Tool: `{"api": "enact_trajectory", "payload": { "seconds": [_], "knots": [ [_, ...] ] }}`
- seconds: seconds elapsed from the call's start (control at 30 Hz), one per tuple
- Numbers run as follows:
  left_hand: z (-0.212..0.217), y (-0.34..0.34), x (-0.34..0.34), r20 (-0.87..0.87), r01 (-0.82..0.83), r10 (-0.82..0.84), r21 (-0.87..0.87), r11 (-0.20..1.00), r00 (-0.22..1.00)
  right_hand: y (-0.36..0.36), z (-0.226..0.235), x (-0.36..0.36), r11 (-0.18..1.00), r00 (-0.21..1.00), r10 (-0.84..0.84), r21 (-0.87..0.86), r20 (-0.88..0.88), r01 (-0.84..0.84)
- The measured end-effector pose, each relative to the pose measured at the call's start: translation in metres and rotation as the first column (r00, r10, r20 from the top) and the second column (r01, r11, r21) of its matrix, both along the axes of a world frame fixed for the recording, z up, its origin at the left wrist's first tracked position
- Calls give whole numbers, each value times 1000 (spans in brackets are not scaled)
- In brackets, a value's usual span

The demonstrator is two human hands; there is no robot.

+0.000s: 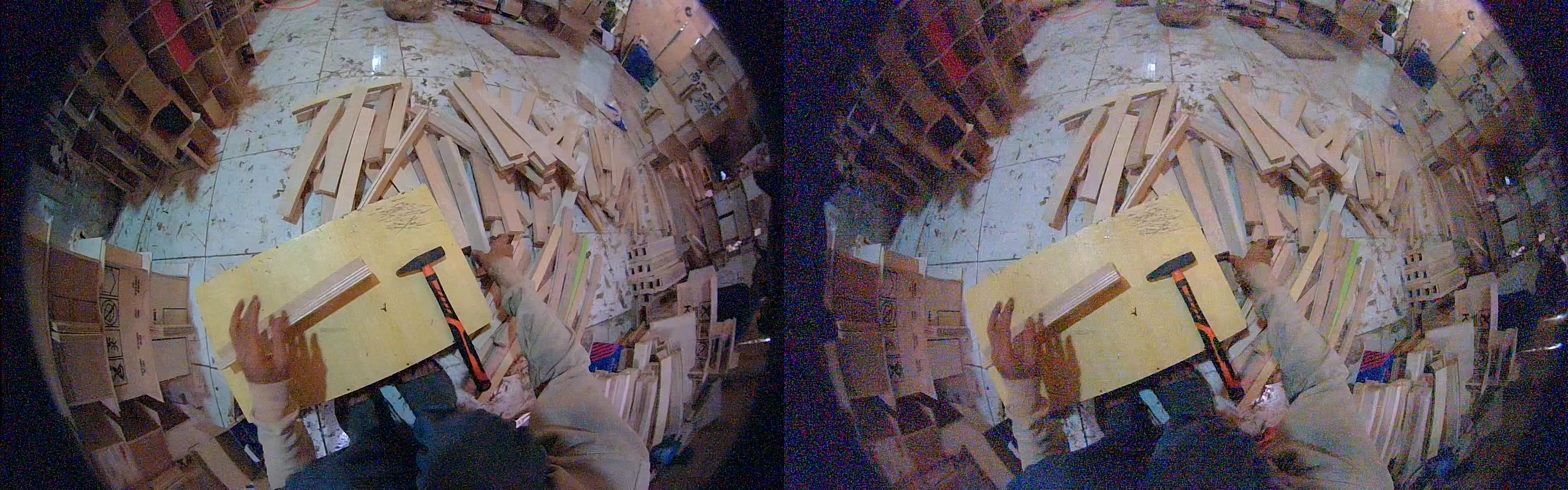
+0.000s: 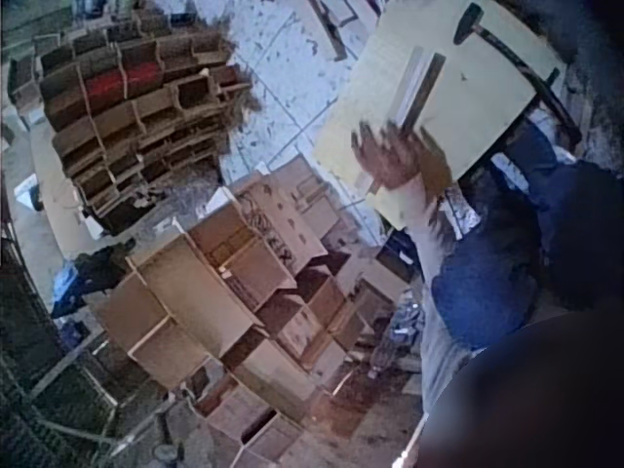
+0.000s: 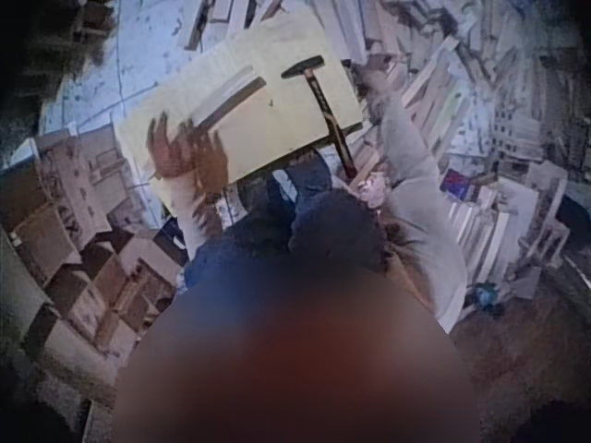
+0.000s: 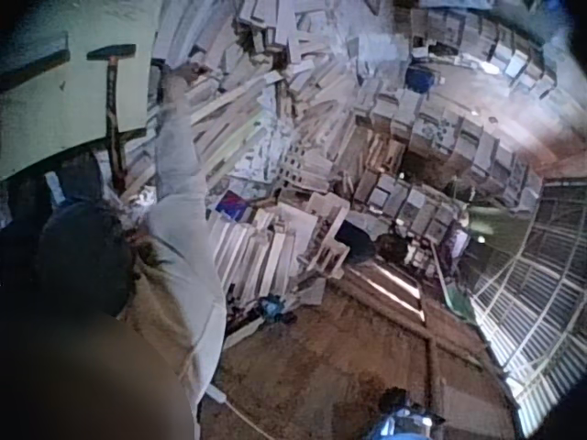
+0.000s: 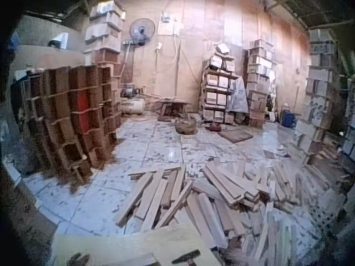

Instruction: The person selects thin wooden planks from a pile on the floor, places them on a yellow board, and uses a hammer to break them into smaller pieces. The person repeats this process with multiple planks, discarding the broken pieces onto the floor.

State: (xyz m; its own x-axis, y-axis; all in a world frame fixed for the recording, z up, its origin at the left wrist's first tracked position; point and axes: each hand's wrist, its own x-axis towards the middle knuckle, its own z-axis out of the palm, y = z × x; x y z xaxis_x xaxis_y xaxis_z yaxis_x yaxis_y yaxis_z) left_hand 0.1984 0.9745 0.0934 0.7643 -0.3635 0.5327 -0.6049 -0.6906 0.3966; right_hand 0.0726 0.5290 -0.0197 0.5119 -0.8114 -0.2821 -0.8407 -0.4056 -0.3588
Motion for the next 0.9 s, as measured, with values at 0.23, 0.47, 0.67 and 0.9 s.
{"api": "enact_trajectory", "payload": {
  "seconds": [0.23,0.47,0.67,0.9],
  "knots": [
    [3,93,-26,-113,-313,311,1,950,944,25,96,7,901,935,-147,433,323,-8],
    [15,87,-27,-248,-341,307,-109,934,919,83,141,29,850,616,415,-44,669,-525],
    [-7,91,-7,-343,-451,332,-364,815,878,142,132,76,405,126,833,-437,539,-803],
    [-33,120,-22,-462,-587,415,-332,739,784,160,116,108,109,-80,864,-341,497,-934]
  ]
}}
